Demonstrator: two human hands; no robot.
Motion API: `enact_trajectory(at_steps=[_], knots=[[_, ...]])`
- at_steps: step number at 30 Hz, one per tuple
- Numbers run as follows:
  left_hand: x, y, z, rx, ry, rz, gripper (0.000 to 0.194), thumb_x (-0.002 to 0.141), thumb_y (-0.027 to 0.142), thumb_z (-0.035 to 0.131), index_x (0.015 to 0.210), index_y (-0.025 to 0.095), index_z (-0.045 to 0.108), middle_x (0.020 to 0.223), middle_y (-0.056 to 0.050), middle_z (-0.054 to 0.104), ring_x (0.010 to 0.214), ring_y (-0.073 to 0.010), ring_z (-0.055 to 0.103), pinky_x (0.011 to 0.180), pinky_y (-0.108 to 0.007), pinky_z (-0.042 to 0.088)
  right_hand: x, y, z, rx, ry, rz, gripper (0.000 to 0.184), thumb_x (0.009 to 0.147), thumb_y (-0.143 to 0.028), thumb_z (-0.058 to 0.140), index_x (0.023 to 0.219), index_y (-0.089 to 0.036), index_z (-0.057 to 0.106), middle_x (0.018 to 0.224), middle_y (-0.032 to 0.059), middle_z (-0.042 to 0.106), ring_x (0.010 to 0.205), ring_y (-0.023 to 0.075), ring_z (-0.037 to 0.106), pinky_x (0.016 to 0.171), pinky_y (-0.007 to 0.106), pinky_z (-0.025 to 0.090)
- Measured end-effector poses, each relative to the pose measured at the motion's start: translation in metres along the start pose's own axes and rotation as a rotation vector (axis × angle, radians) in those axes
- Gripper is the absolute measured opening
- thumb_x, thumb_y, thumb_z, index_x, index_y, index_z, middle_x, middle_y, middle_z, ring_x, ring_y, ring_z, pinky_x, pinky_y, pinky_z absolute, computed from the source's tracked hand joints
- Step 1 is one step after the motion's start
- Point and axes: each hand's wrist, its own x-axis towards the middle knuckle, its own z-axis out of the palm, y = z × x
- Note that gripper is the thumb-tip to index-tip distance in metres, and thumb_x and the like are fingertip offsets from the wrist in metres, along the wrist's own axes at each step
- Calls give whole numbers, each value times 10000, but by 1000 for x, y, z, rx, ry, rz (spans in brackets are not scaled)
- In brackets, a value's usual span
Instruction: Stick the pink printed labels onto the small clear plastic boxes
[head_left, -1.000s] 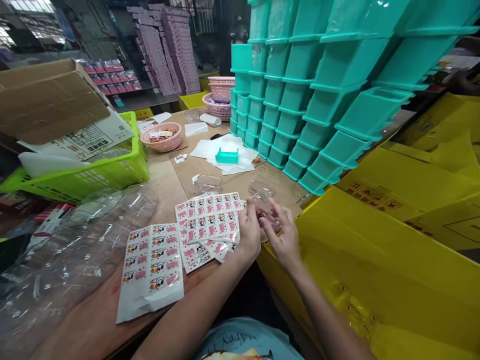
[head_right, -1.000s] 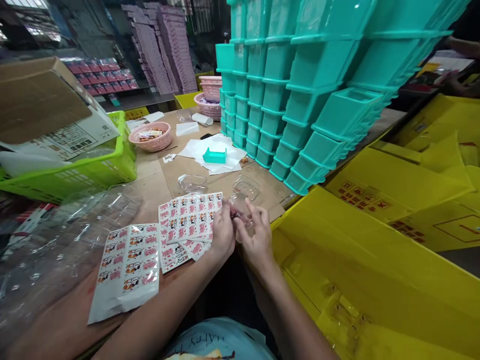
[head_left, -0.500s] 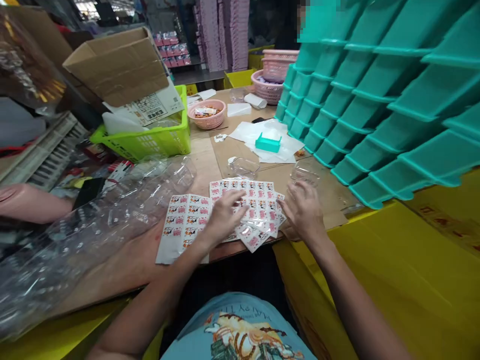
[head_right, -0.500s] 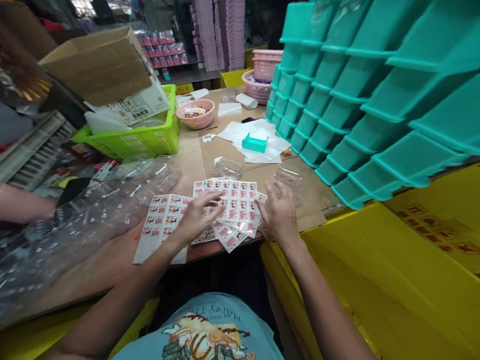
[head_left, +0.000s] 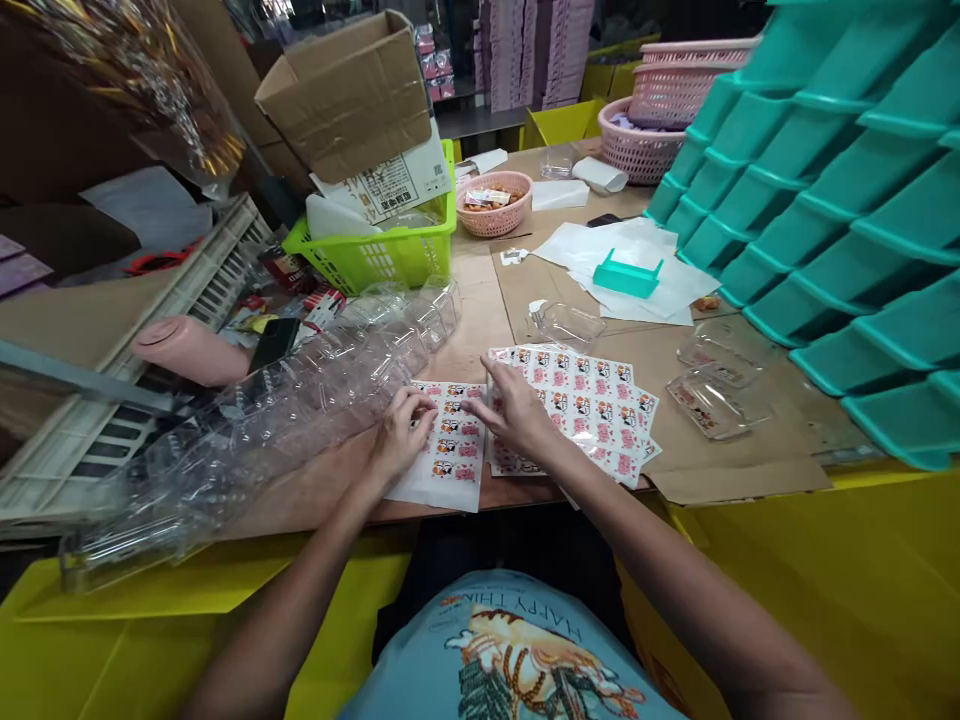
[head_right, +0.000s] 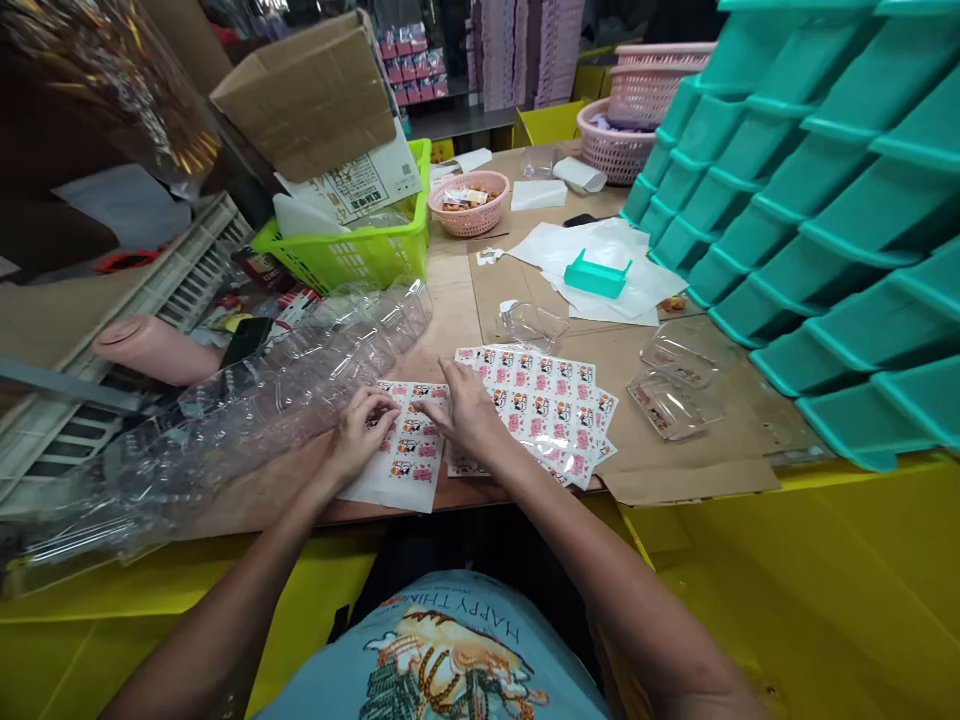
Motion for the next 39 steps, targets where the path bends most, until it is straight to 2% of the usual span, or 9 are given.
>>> enact_trajectory(at_steps=[3,6,10,15,18,21,27,32,39], knots=[[-38,13,-20,43,9,-28,378,881,376,608,1217,209,566,1188,-103,573,1138,-244,560,999,-418,448,8,-5,11,-154,-212,-33,695,884,-398,642,1457,-103,381,1502,233,371,1426,348,286,1126,547,310],[-79,22,-29,134,-194,4,733,740,445,762,1388,266,469,1401,-130,484,1320,-334,422,1076,-525,365,23,-12,22,-335,-393,-33,782,814,-484,708,1424,-97,409,1455,251,409,1379,416,299,1078,681,246],[-122,24,-25,45,-163,-8,582,771,348,748,1319,280,567,1417,-120,508,1342,-337,412,1099,-537,342,42,-20,34,-400,-476,-20,632,709,-551,779,1118,-101,611,1161,230,596,1165,426,466,936,802,250],[-156,31,-17,-551,-121,-605,235,807,401,702,926,200,725,845,-82,724,749,-214,680,735,-356,567,43,-32,40,-424,-481,-71,704,685,-530,806,1207,-128,561,1210,220,540,1139,386,472,929,779,284],[-165,39,-9,-1154,-203,-930,345,804,405,721,1043,156,703,1029,-130,741,934,-232,711,882,-375,561,30,-44,41,-433,-487,-119,764,609,-581,838,1136,-82,598,1149,231,563,1090,400,493,928,776,281],[-165,44,-2,-1498,-38,-1052,366,787,357,755,1078,144,690,1125,-133,722,1037,-230,690,991,-410,518,4,-60,38,-423,-492,-184,591,694,-504,816,1079,-99,627,1107,201,588,1067,377,508,955,708,315],[-146,55,-12,-1403,179,-858,331,748,277,787,1035,128,715,1045,-102,746,926,-208,711,876,-378,577,-58,-81,15,-7,-310,-339,143,953,-275,570,940,-173,670,922,93,617,893,229,525,784,367,468],[-118,61,-17,-1375,155,-676,282,795,297,738,1032,145,731,1061,-97,745,947,-225,707,854,-383,582,-76,-86,10,108,-121,-304,147,957,-199,544,984,-184,687,873,88,631,821,216,518,722,360,468],[-107,55,-7,-1319,171,-727,262,693,295,816,887,128,762,909,-89,767,862,-216,720,833,-357,575,-72,-83,15,107,-55,-236,153,955,-246,563,916,-184,697,863,92,643,802,214,533,710,361,474]])
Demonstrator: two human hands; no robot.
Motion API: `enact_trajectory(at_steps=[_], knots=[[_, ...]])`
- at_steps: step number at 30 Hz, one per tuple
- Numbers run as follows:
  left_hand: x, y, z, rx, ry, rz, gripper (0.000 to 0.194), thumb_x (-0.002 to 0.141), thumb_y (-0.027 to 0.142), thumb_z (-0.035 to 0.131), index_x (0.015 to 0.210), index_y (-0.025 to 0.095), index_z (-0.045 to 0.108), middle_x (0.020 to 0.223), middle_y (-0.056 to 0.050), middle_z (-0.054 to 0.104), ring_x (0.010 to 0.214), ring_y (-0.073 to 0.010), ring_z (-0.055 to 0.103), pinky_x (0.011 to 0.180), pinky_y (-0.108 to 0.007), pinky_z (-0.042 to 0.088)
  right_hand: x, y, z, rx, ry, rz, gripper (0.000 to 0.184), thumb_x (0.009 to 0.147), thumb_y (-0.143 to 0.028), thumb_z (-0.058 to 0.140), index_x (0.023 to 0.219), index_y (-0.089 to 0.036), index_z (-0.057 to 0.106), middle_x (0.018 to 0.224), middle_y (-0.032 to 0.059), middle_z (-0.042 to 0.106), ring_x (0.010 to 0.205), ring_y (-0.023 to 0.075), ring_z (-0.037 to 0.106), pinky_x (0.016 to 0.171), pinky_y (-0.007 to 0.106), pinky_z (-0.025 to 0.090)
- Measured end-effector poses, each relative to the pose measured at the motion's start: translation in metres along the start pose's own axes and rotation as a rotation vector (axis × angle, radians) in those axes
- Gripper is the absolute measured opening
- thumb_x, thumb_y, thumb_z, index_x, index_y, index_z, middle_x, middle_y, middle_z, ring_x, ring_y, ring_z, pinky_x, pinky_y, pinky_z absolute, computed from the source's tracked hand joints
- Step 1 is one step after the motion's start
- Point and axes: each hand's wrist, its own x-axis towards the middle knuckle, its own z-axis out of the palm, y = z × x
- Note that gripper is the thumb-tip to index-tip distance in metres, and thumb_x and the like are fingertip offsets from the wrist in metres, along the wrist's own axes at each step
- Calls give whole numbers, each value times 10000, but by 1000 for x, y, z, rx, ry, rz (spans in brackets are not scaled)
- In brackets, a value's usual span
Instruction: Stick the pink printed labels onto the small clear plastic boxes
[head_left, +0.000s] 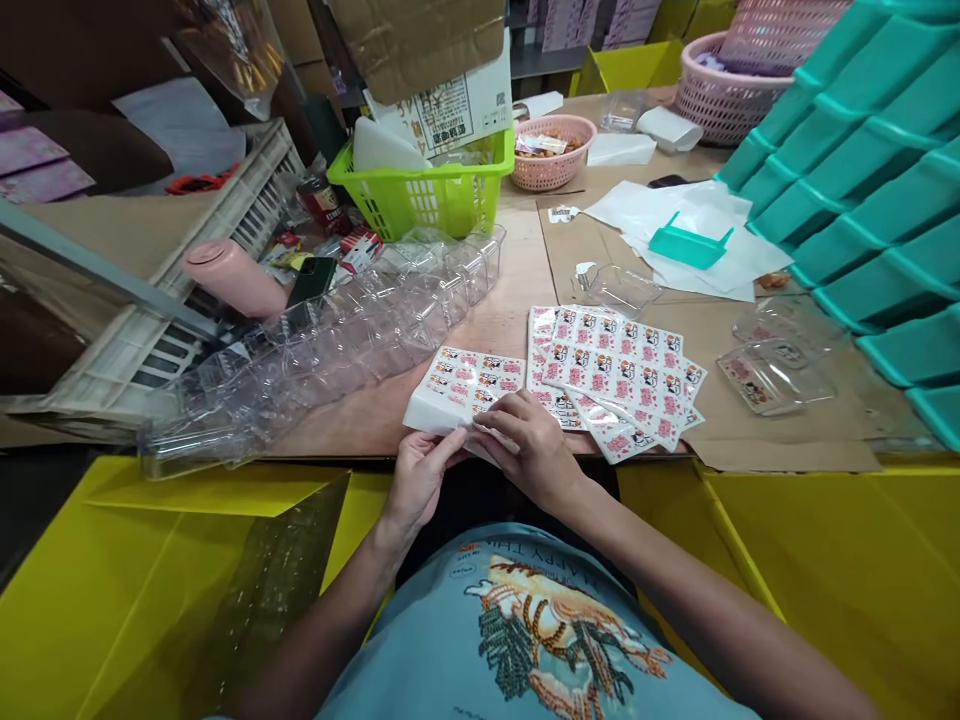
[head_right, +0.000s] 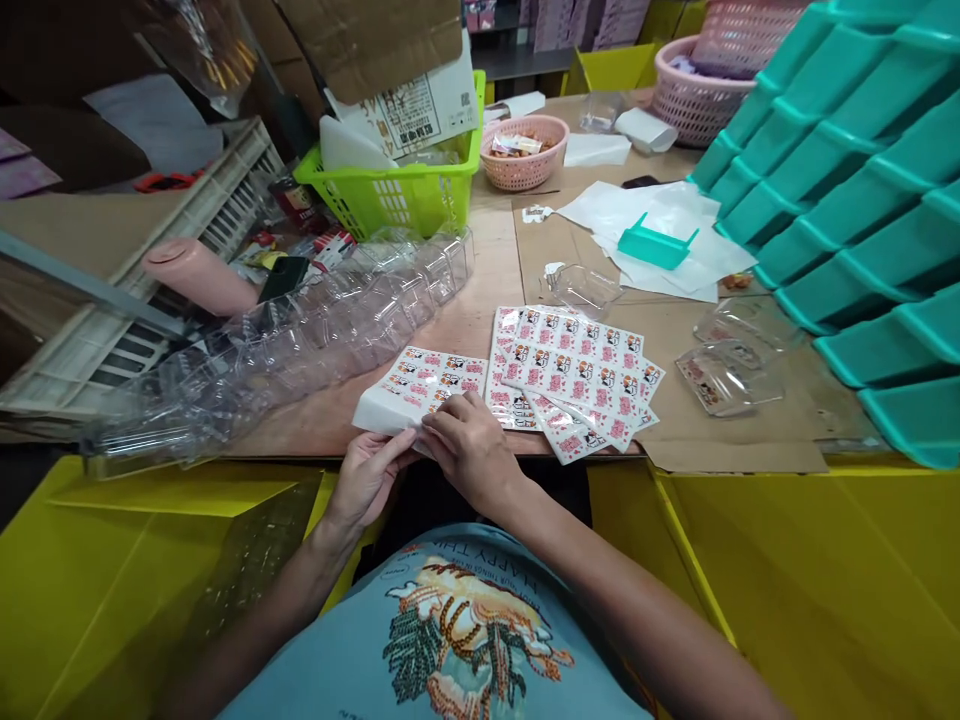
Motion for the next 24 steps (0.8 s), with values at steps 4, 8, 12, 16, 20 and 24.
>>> enact_trajectory(at_steps=[4,8,12,16,20,24], knots=[[-1,-4,2,-43,-39,-35,255,738,266,780,963,147,759,991,-87,762,952,-219,707,877,-349,556,0,4,6,26,15,38,134,945,-220,575,903,-182,697,849,91,649,807,216,540,704,354,476],[2,-6,2,-50,-13,-12,188,764,262,764,916,152,767,969,-78,765,933,-203,707,873,-346,557,0,7,9,76,54,61,116,931,-218,595,897,-183,701,842,91,659,799,214,565,699,348,481],[5,-8,4,-48,43,10,169,708,258,809,845,162,778,898,-65,772,885,-198,716,898,-362,549,1,9,13,224,97,177,120,905,-208,595,835,-194,691,796,62,665,737,188,590,669,322,483],[5,-8,8,-43,66,13,215,659,253,838,850,174,781,892,-60,773,869,-208,718,885,-377,558,6,17,12,417,123,439,156,868,-267,617,743,-181,649,689,20,632,630,151,563,589,273,451],[12,-5,-8,45,109,-18,258,647,323,841,809,139,761,845,-75,762,818,-220,711,802,-396,586,10,36,-7,702,259,636,210,878,-362,620,771,-181,613,701,0,599,626,131,547,571,242,451],[16,16,-34,440,261,188,511,630,387,848,1056,139,714,1036,-98,698,910,-219,673,839,-394,575,15,46,-32,670,553,588,193,890,-369,618,810,-199,572,752,-15,533,653,115,502,594,232,453]])
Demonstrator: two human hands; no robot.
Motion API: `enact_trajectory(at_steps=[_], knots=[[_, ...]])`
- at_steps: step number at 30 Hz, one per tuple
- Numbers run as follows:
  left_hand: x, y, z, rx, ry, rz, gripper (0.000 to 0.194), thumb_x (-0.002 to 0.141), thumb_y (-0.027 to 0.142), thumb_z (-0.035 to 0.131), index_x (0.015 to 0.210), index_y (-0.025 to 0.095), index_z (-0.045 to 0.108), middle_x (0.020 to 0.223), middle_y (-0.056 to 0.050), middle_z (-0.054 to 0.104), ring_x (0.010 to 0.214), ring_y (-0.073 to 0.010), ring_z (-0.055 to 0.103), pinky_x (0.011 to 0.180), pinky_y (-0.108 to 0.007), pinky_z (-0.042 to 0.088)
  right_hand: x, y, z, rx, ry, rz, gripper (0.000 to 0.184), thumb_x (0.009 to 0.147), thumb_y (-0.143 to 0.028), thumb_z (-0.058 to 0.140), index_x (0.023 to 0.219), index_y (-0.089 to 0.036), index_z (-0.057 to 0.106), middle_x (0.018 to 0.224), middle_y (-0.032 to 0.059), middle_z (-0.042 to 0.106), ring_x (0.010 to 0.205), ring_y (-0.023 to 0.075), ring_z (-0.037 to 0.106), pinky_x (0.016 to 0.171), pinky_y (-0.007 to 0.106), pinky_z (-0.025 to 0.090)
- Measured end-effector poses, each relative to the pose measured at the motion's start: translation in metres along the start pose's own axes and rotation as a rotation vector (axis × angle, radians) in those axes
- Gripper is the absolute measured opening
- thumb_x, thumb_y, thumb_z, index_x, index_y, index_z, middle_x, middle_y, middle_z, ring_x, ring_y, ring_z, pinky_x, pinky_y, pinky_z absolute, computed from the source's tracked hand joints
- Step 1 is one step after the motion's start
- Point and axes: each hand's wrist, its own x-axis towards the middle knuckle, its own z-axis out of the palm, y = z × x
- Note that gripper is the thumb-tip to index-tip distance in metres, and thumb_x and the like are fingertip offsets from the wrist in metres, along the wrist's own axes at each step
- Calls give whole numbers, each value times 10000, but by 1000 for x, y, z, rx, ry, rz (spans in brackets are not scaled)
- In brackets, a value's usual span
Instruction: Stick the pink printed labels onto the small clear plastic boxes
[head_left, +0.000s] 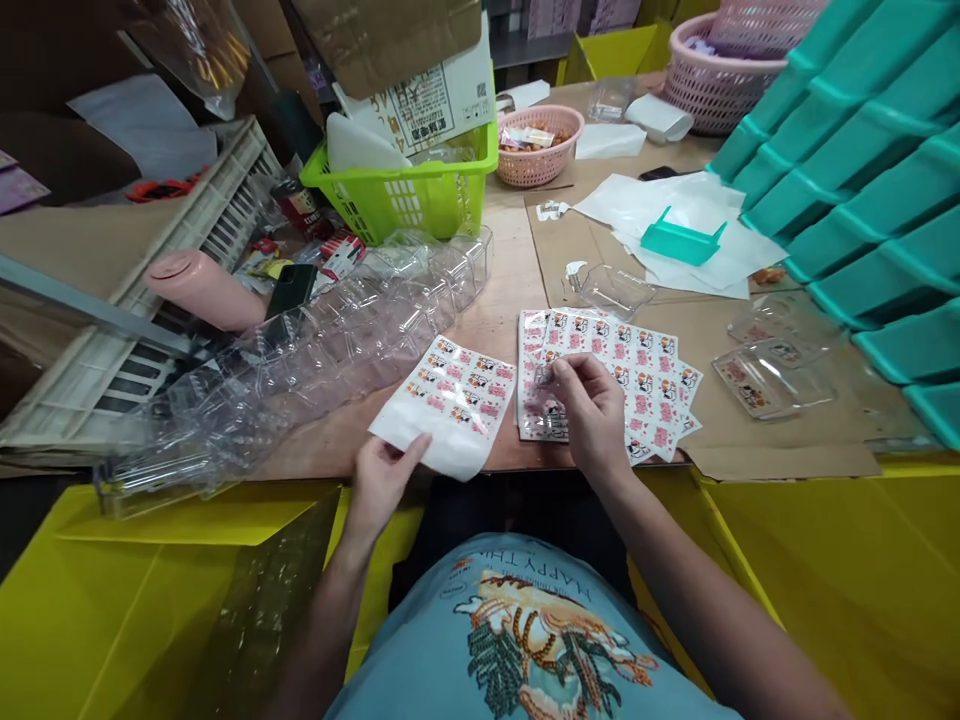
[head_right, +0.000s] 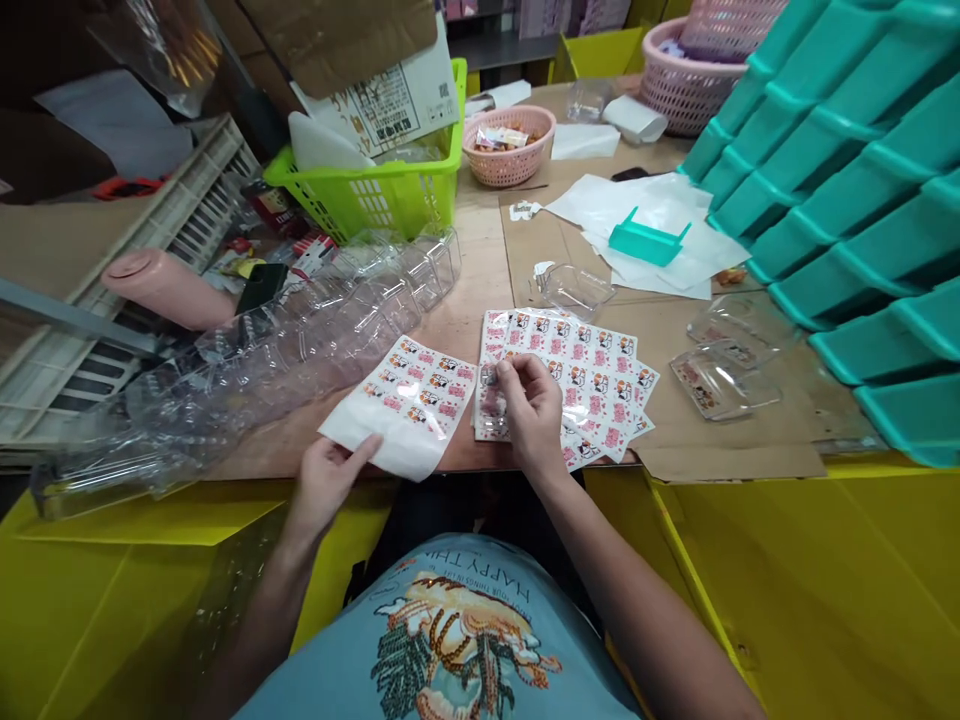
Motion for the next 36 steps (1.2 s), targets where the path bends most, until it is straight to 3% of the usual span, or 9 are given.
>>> enact_trajectory(at_steps=[3,5,9,13,18,21,28,32,36], knots=[[-5,22,-6,278,302,413,654,678,360,824,1283,234,610,1202,-78,572,1062,-205,593,1002,-384,492,1,-11,0,-82,90,-180,162,909,-331,605,815,-204,567,778,-2,522,718,135,506,663,263,458],[-14,39,9,276,163,445,444,784,396,730,1201,254,678,1151,-73,592,1074,-219,579,1026,-389,466,-3,-16,7,-131,101,-274,142,922,-309,595,822,-209,581,787,10,528,744,153,514,693,294,452],[-19,58,63,-254,-631,-143,569,878,645,467,906,167,776,975,-136,718,987,-292,655,910,-448,528,-10,-19,12,-258,-5,-449,81,898,-292,646,846,-230,654,781,23,557,796,194,527,774,369,447],[-6,61,96,-626,-669,-401,287,787,421,718,923,172,760,1043,-92,739,1003,-255,679,933,-419,531,-10,-19,-8,-275,-120,-462,145,772,-269,787,885,-242,700,724,-1,547,764,191,508,852,413,453],[-10,59,118,-747,-406,-162,195,753,307,765,887,165,761,1049,-71,744,1080,-216,657,1022,-377,467,-23,-14,-18,283,-172,158,288,776,-412,773,977,-211,728,898,40,655,835,187,607,841,389,518],[-18,56,135,-649,-373,-31,219,778,335,745,939,188,763,1077,-64,730,1101,-211,640,1020,-358,456,-33,-14,-9,547,-80,312,311,762,-448,774,949,-202,739,910,42,672,851,186,620,831,385,538],[24,73,168,270,-541,635,436,826,359,692,1237,220,654,1228,-94,639,1176,-249,585,1029,-393,442,-13,-39,-74,-20,319,-196,146,832,-326,724,802,-187,690,839,14,630,836,156,567,787,275,455],[69,99,204,627,-602,825,323,863,317,621,1144,174,692,1119,-112,686,1052,-260,639,959,-417,481,-15,-49,-125,-120,412,-161,200,902,-399,627,889,-203,662,887,21,631,845,158,560,765,266,440],[107,107,253,769,-745,915,464,798,133,612,1261,159,617,1383,-139,545,1344,-285,436,1119,-436,335,-23,-48,-139,-109,410,-102,215,882,-415,653,987,-230,625,947,21,625,887,162,577,802,274,458]])
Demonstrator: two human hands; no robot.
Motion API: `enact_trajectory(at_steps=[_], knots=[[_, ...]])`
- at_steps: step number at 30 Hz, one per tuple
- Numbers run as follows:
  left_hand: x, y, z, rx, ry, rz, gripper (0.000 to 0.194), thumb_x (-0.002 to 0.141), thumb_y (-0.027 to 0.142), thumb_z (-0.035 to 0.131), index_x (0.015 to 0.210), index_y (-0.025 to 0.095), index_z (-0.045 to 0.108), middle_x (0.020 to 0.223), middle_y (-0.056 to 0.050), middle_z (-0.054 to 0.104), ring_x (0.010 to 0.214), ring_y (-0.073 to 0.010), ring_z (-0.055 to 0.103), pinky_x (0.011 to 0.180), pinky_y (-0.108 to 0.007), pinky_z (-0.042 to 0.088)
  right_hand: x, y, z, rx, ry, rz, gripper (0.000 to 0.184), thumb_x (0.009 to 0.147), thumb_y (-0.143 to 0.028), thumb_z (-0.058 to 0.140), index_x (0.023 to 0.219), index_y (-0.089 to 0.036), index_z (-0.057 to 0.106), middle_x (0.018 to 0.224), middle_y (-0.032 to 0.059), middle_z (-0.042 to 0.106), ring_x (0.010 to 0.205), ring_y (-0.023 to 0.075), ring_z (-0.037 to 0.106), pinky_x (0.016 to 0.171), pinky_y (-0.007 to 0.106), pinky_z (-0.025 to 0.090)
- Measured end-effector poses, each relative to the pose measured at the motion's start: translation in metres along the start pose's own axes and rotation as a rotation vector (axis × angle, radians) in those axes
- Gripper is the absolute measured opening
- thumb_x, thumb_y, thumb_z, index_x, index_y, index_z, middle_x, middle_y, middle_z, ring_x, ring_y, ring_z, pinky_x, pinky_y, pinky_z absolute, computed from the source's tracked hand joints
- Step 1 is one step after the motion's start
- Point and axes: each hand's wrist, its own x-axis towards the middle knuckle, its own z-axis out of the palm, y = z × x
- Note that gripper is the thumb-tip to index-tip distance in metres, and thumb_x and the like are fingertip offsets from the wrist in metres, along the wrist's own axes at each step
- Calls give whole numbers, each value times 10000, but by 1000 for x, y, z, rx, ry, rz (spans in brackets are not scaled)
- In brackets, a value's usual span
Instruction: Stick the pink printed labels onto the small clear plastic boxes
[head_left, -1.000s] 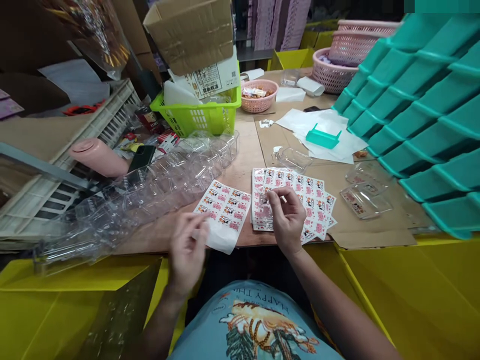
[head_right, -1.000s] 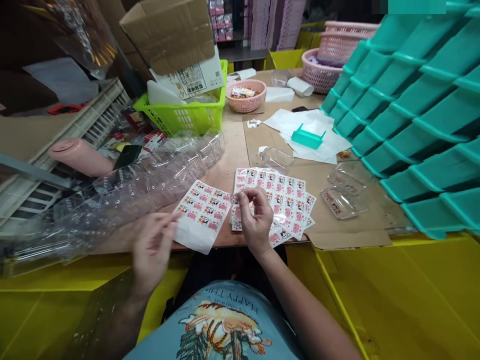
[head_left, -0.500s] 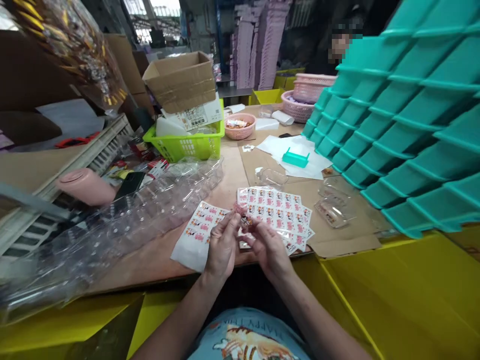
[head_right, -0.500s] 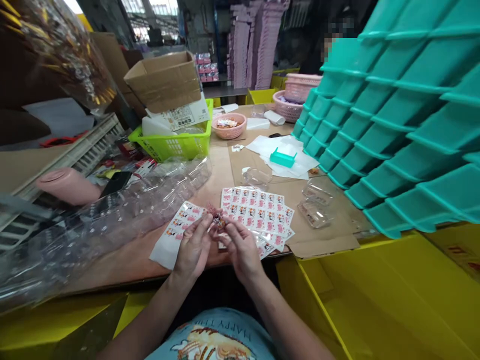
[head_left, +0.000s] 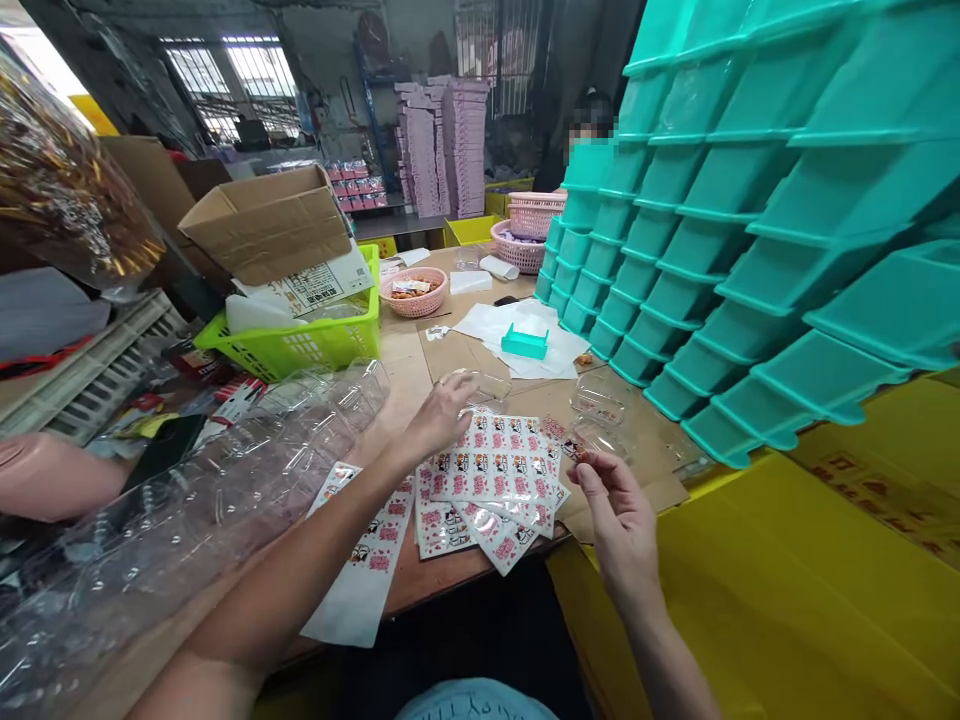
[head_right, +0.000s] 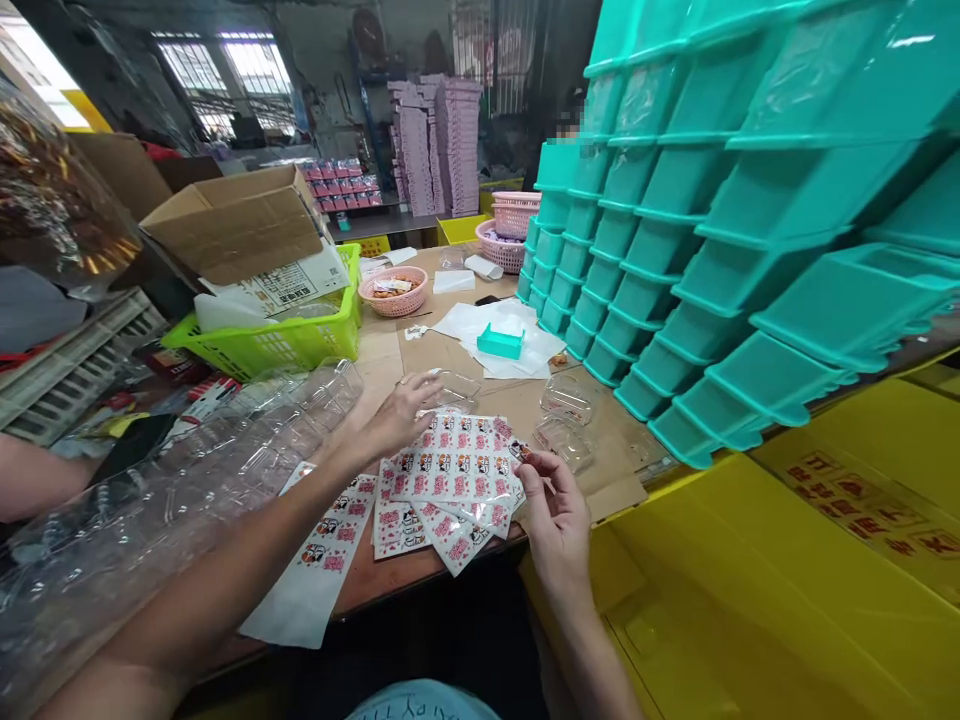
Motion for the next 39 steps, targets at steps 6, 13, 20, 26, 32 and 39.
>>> enact_trajectory(at_steps=[6,13,20,26,32,39], knots=[[54,-11,30,-186,-48,-54,380,608,166,800,980,184,724,1279,-149,620,1357,-366,394,1141,-532,236,5,4,14,1,-135,-40,368,881,-402,660,1194,-246,544,968,36,615,903,172,588,824,306,476],[7,17,21,-682,110,-232,347,885,454,563,974,147,698,944,-130,730,878,-229,695,841,-403,537,8,-16,14,303,-270,123,340,903,-381,645,1199,-261,527,955,31,635,851,163,621,800,329,526],[-91,58,9,-1633,177,-573,306,765,144,737,1067,148,688,1027,-84,754,984,-221,715,944,-371,541,-28,-25,28,600,-716,435,368,948,-321,579,1282,-273,432,764,0,629,562,125,585,576,319,560],[-123,65,17,-1631,218,-546,366,761,137,732,1123,154,678,1181,-113,709,1126,-267,661,809,-273,568,-50,-17,36,560,-808,550,405,936,-338,601,1290,-278,414,703,-29,620,458,87,525,502,293,564],[-135,69,14,-1646,228,-564,424,725,143,759,1142,154,681,1173,-124,711,1137,-298,653,872,-329,557,-53,-17,37,468,-817,571,412,925,-362,611,1275,-269,414,644,-52,590,415,75,476,461,267,547],[-142,67,17,-1666,242,-520,362,732,162,761,1089,153,707,1155,-117,720,1161,-308,636,1013,-441,490,-57,-15,40,419,-795,578,434,914,-363,629,1275,-261,410,619,-64,581,398,71,458,440,256,536]])
